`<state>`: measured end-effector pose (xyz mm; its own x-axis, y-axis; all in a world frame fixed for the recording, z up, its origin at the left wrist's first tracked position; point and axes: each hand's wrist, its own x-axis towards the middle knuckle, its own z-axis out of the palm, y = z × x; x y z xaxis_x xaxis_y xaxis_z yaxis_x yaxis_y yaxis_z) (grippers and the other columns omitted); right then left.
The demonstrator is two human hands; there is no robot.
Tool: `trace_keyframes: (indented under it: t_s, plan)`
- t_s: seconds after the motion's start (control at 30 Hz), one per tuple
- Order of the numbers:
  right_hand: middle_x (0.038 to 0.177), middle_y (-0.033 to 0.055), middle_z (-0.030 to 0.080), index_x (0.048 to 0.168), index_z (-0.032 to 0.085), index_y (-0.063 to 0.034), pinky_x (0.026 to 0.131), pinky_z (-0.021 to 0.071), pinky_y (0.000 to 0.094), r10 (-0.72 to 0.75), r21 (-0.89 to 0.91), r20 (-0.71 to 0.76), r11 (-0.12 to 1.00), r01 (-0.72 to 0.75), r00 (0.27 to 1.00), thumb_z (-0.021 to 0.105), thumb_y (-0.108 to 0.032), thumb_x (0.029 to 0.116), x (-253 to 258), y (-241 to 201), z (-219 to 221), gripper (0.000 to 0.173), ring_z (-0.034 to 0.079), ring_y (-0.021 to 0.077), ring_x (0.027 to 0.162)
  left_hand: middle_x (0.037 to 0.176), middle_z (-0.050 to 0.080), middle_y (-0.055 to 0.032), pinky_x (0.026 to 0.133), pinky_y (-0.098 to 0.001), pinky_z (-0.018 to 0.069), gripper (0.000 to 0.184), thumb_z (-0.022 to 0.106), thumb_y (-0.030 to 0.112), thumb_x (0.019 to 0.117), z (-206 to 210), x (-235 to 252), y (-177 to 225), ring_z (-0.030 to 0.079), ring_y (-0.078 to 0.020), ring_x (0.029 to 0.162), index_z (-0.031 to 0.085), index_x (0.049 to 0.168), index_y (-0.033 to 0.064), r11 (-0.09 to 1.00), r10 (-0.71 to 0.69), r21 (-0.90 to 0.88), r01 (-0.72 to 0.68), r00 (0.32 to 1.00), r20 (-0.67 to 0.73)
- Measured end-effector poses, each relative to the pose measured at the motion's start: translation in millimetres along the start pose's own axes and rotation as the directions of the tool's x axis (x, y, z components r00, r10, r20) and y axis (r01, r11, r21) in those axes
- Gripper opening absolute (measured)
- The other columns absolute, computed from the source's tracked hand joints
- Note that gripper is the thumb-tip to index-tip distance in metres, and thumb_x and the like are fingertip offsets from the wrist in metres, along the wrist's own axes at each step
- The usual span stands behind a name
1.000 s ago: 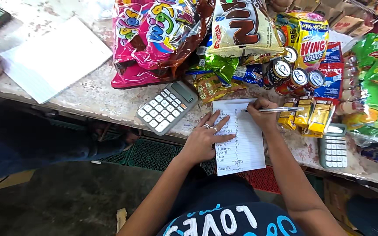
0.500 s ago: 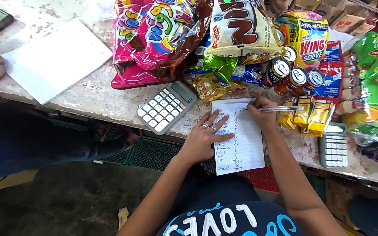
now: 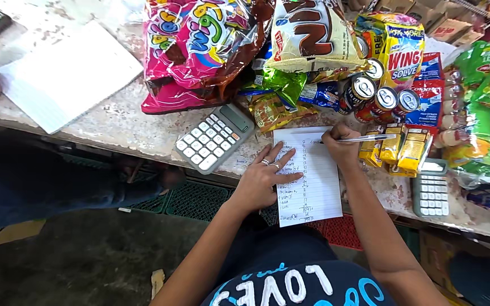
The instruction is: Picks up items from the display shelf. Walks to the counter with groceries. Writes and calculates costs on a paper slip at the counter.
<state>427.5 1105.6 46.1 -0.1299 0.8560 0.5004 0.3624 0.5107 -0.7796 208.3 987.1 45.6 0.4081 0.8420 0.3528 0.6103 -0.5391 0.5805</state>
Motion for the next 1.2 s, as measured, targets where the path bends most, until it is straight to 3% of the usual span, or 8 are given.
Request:
trace_keyframes:
  t_s: [0.47,1.0,1.1,1.2]
  plan:
    - [0.055,-0.01,0.045,0.058,0.044,-0.0127,0.05,0.0335,0.0128,0.07,0.015,-0.033,0.997,-0.07,0.997,0.063,0.002,0.0797,0,-1,0,0.032,0.04,-0.0061,0.051,0.142,0.062,-0.0169,0.117,-0.0667,0.0311,0.027,0.067,0.022,0.0926,0,0,0,0.045,-0.047,0.142,0.08,0.116,0.0277,1.0,-0.002,0.003,0.002,1.0,0.001]
    - [0.057,-0.0095,0.044,0.059,0.043,-0.0122,0.05,0.032,0.0124,0.032,0.025,-0.028,0.999,-0.031,0.999,0.061,0.003,0.0826,1,0,1,0.033,0.039,-0.0058,0.052,0.141,0.063,-0.017,0.117,-0.0674,0.0301,0.027,0.067,0.023,0.0933,0,0,0,0.045,-0.0475,0.141,0.08,0.117,0.0278,1.0,-0.01,-0.007,0.01,1.0,0.002]
    - [0.057,-0.0118,0.045,0.062,0.046,-0.0142,0.049,0.0352,0.0126,0.089,0.094,-0.055,0.992,-0.084,0.994,0.06,0.002,0.0842,1,-2,0,0.031,0.041,-0.006,0.051,0.141,0.063,-0.0176,0.117,-0.0674,0.0307,0.028,0.066,0.021,0.094,0,-1,0,0.046,-0.048,0.141,0.08,0.117,0.0278,1.0,0.003,0.003,-0.003,1.0,-0.001]
    - [0.057,-0.0138,0.05,0.069,0.053,-0.0167,0.047,0.0414,0.0143,0.227,0.243,-0.038,0.947,-0.212,0.973,0.06,-0.003,0.0931,-1,-12,2,0.028,0.047,-0.0049,0.049,0.139,0.064,-0.0176,0.115,-0.0681,0.0319,0.025,0.064,0.021,0.0957,-2,-4,-2,0.046,-0.0496,0.14,0.081,0.114,0.0265,1.0,0.005,-0.031,-0.006,1.0,-0.021]
